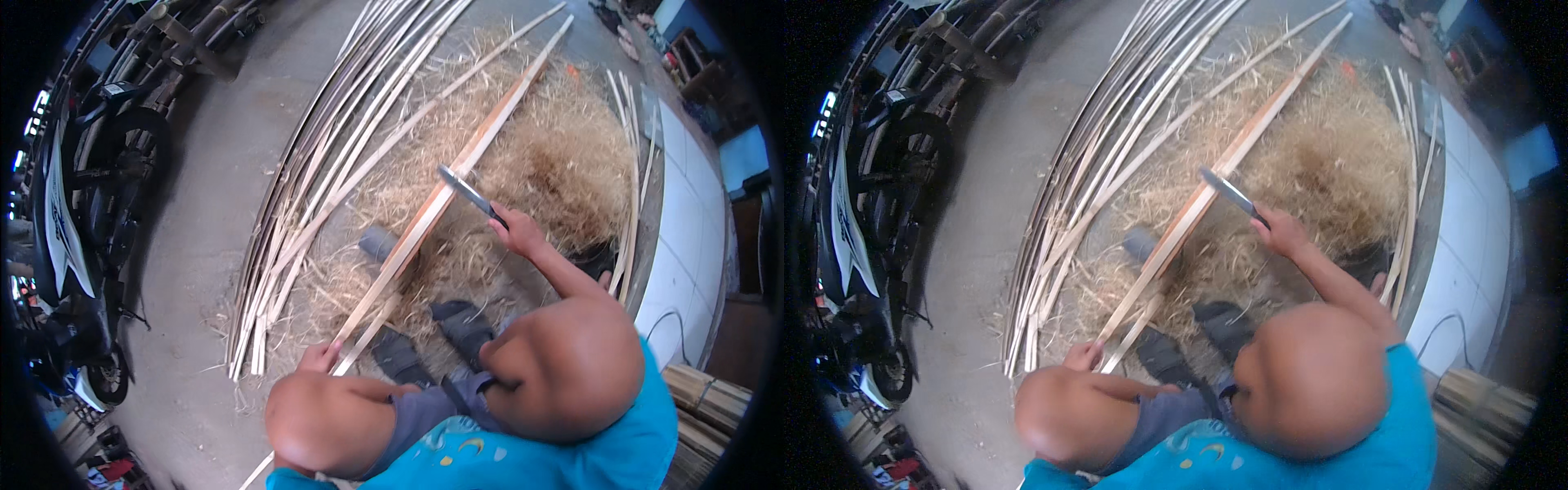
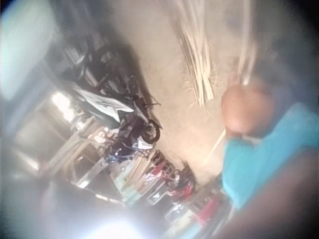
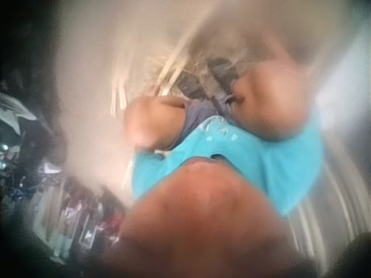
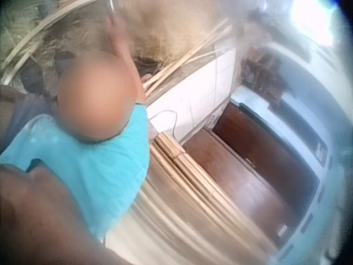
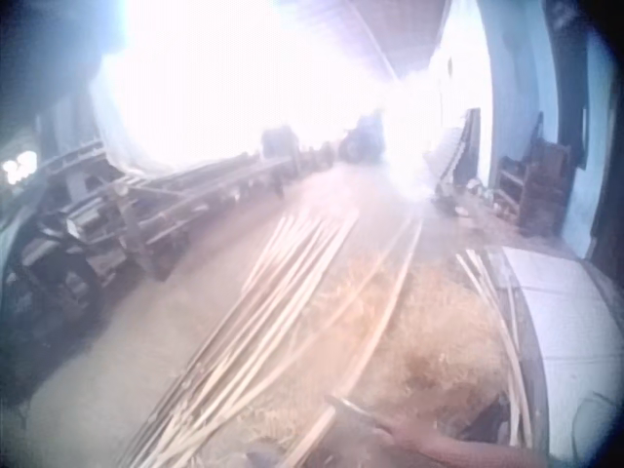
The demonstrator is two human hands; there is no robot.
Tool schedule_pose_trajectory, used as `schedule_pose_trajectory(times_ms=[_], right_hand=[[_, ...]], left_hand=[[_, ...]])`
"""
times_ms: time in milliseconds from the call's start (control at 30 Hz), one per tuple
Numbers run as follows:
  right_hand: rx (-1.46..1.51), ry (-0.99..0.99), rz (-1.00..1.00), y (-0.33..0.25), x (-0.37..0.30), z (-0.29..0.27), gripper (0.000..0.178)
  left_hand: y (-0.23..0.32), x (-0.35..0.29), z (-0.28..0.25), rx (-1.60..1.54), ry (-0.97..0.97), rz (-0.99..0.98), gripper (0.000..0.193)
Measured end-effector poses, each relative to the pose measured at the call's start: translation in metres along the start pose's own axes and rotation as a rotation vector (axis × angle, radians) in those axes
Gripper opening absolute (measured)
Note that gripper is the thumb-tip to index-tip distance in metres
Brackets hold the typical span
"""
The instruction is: The person sits on the floor and uses a knife to shave thin strips from bamboo pieces. They repeatedly scrape the surface of each strip to smooth it, then place the finished pieces aside.
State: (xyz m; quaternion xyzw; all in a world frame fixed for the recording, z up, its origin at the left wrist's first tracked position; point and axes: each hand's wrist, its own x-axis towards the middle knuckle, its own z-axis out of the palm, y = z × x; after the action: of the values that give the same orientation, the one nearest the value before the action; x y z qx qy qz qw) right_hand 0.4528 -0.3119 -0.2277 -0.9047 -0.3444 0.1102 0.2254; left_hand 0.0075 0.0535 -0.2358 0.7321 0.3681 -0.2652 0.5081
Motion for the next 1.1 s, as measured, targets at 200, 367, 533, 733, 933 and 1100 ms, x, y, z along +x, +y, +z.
schedule_pose_trajectory(times_ms=[200,367,533,733,933,1100], right_hand=[[-0.006,-0.29,-0.049,-0.062,0.011,0.017,0.044],[0.146,0.213,0.262,0.005,0.02,-0.02,0.04],[0.039,-0.487,-0.302,-0.152,-0.05,0.042,0.035],[0.086,0.23,0.344,0.041,0.027,-0.03,0.036],[-0.007,-0.181,-0.008,-0.063,0.009,0.037,0.037],[0.088,0.023,0.232,-0.011,0.04,-0.01,0.034]], left_hand=[[0.023,-0.016,0.005,-0.273,0.087,0.025,0.045],[-0.035,-0.004,0.003,0.043,0.233,0.188,0.042],[0.088,0.03,0.038,0.394,0.51,0.373,0.038],[0.058,0.014,0.027,0.488,0.24,0.259,0.042],[0.114,0.046,0.026,0.094,0.036,0.179,0.055],[0.062,0.039,0.021,0.04,-0.079,0.137,0.06]])
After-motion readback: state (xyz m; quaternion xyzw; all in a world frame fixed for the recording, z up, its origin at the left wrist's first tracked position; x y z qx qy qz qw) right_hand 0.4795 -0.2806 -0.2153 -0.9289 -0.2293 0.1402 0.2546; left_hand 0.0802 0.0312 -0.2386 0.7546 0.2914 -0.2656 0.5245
